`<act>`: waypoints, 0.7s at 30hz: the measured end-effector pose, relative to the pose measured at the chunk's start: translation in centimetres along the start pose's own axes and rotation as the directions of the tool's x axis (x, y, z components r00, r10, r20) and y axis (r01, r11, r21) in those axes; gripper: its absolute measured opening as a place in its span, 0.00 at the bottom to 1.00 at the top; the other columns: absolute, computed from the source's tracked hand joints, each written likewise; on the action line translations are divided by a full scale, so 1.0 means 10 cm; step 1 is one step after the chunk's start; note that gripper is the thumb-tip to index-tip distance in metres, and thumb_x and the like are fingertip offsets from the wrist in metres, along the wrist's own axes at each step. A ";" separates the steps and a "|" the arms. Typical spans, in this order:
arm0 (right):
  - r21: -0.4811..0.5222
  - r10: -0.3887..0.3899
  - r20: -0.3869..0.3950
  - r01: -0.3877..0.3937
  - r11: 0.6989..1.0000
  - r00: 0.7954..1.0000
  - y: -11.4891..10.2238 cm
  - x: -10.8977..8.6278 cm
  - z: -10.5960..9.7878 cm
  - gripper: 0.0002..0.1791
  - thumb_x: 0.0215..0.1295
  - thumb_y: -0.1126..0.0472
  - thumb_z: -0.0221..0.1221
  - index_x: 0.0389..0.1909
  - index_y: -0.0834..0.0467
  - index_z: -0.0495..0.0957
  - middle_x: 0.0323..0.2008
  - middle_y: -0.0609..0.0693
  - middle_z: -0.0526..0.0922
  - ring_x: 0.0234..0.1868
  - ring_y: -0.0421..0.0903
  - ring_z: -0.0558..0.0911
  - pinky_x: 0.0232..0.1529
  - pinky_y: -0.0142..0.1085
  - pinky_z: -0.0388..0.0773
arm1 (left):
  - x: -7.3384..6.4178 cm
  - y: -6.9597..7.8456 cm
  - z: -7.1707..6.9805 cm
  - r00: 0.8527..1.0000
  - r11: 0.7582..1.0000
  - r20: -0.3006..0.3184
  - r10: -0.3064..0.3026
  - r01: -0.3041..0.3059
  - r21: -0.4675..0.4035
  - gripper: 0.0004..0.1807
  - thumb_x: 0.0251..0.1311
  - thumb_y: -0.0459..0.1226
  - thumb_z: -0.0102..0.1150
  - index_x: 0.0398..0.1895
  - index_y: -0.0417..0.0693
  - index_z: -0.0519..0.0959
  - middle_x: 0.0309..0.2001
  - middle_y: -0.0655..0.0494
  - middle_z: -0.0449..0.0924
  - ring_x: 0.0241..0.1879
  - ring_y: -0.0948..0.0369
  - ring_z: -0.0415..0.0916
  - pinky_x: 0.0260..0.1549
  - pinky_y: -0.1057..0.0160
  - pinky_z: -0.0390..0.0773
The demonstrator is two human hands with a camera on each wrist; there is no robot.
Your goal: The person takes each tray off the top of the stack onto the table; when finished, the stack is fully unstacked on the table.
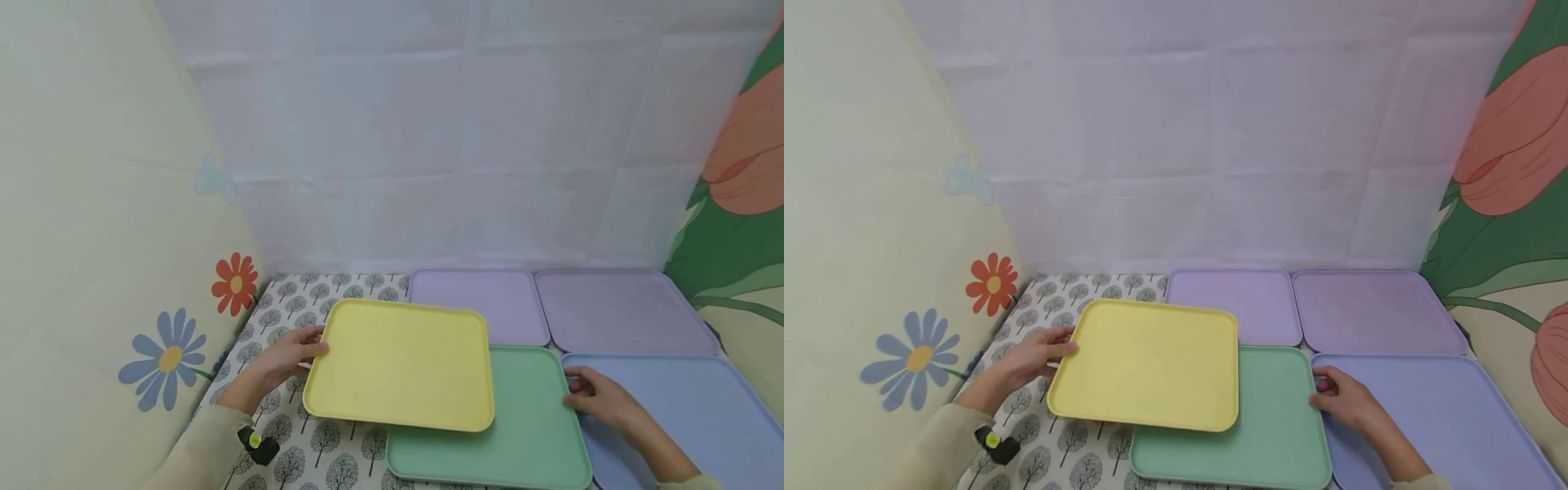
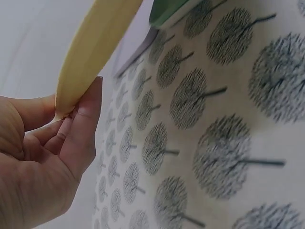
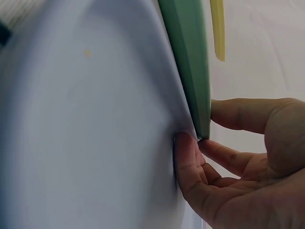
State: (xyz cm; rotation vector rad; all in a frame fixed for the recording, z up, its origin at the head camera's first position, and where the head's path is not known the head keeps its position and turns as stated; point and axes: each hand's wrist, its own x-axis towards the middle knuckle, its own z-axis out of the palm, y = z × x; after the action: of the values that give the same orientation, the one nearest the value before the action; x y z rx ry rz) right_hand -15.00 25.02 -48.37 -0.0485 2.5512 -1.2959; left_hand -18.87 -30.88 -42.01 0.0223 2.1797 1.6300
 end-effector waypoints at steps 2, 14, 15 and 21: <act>-0.005 0.008 0.001 -0.008 1.000 1.000 0.00 0.00 0.00 0.34 0.62 0.61 0.67 0.65 0.72 0.68 0.47 0.57 0.81 0.48 0.51 0.79 0.42 0.37 0.81 | 0.03 0.01 -0.09 1.000 1.000 -0.023 -0.003 0.004 0.023 0.37 0.75 0.39 0.52 0.78 0.33 0.51 0.51 0.44 0.80 0.45 0.52 0.85 0.43 0.49 0.89; -0.042 0.009 -0.020 -0.010 0.999 1.000 -0.02 0.01 0.01 0.33 0.61 0.61 0.67 0.65 0.71 0.69 0.46 0.57 0.81 0.47 0.50 0.79 0.43 0.38 0.81 | 0.18 0.13 -0.63 0.989 0.986 -0.148 -0.010 0.035 0.164 0.36 0.77 0.41 0.48 0.78 0.30 0.50 0.52 0.44 0.81 0.44 0.58 0.84 0.44 0.53 0.89; -0.042 0.009 -0.021 -0.010 0.999 1.000 -0.02 0.01 0.00 0.33 0.61 0.61 0.67 0.65 0.71 0.69 0.46 0.57 0.81 0.47 0.51 0.79 0.43 0.38 0.81 | 0.19 0.15 -0.67 0.986 0.983 -0.168 -0.012 0.043 0.180 0.36 0.77 0.42 0.49 0.78 0.30 0.50 0.52 0.44 0.81 0.44 0.58 0.84 0.44 0.54 0.89; -0.023 -0.004 -0.020 0.003 1.000 1.000 -0.03 -0.02 0.00 0.33 0.61 0.61 0.67 0.64 0.71 0.69 0.47 0.58 0.81 0.47 0.50 0.79 0.43 0.37 0.81 | 0.23 0.20 -0.88 0.967 0.961 -0.253 -0.016 0.085 0.262 0.36 0.77 0.43 0.48 0.77 0.29 0.52 0.52 0.42 0.80 0.41 0.61 0.83 0.44 0.56 0.89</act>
State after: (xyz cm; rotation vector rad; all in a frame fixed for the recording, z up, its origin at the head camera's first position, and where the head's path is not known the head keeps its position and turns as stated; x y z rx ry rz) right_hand -14.87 24.85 -48.12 -0.0447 2.5840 -1.2752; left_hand -24.39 -37.69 -38.86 -0.1667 2.5578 1.3552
